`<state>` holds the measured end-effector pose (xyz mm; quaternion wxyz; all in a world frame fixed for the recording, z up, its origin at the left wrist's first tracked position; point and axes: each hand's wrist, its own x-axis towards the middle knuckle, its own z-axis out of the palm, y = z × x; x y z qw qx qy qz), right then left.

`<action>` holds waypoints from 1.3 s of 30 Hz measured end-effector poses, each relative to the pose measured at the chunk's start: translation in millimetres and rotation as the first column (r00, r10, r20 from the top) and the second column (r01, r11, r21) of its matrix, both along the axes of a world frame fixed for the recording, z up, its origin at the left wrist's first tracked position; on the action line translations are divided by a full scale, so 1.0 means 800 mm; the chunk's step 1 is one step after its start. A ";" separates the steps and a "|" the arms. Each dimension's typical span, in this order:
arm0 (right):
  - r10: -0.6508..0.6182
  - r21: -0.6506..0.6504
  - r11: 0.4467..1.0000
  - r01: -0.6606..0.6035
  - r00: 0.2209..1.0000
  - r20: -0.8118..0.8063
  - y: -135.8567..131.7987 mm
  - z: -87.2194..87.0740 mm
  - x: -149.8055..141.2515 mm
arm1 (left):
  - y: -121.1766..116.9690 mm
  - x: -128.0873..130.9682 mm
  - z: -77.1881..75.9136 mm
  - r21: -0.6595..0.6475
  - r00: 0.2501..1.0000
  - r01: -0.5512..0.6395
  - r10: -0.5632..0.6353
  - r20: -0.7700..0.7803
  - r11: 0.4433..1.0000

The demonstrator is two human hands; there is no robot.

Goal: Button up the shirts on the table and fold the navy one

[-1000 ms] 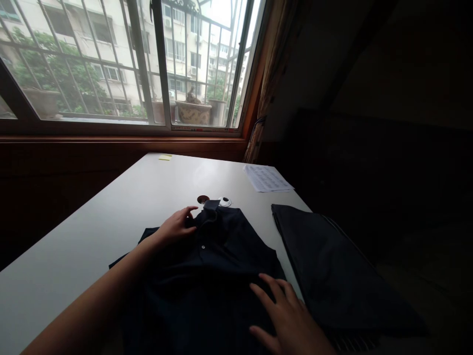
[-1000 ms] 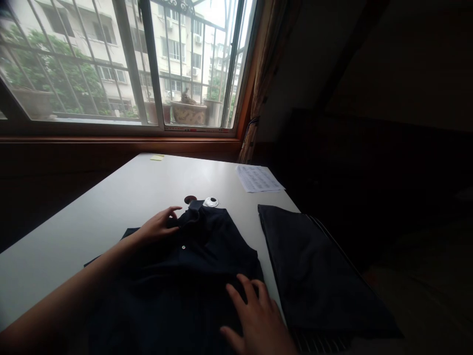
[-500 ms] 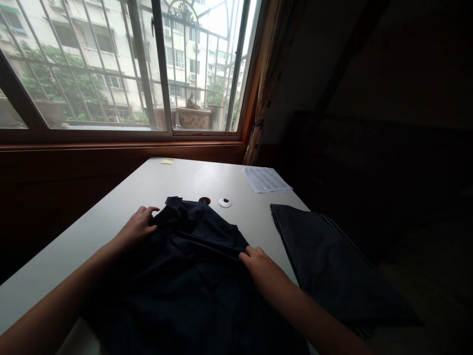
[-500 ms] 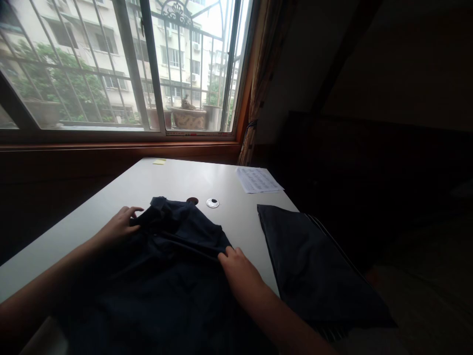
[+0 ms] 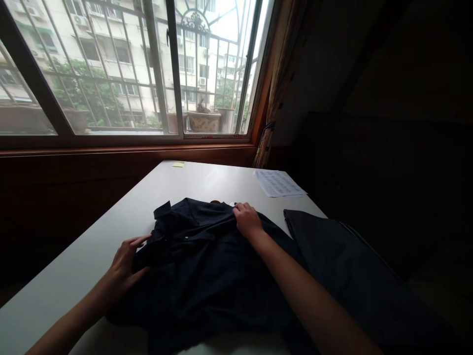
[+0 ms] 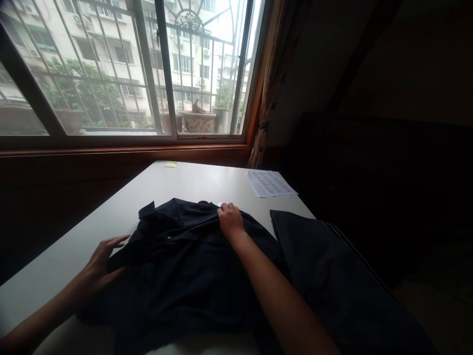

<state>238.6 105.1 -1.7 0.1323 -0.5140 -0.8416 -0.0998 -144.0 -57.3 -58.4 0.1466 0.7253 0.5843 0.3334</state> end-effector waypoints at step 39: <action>0.651 -0.370 0.630 -0.682 0.724 -0.227 -0.238 -0.015 0.065 | 0.097 0.101 0.072 -0.224 0.799 0.440 -0.493 -0.344 0.870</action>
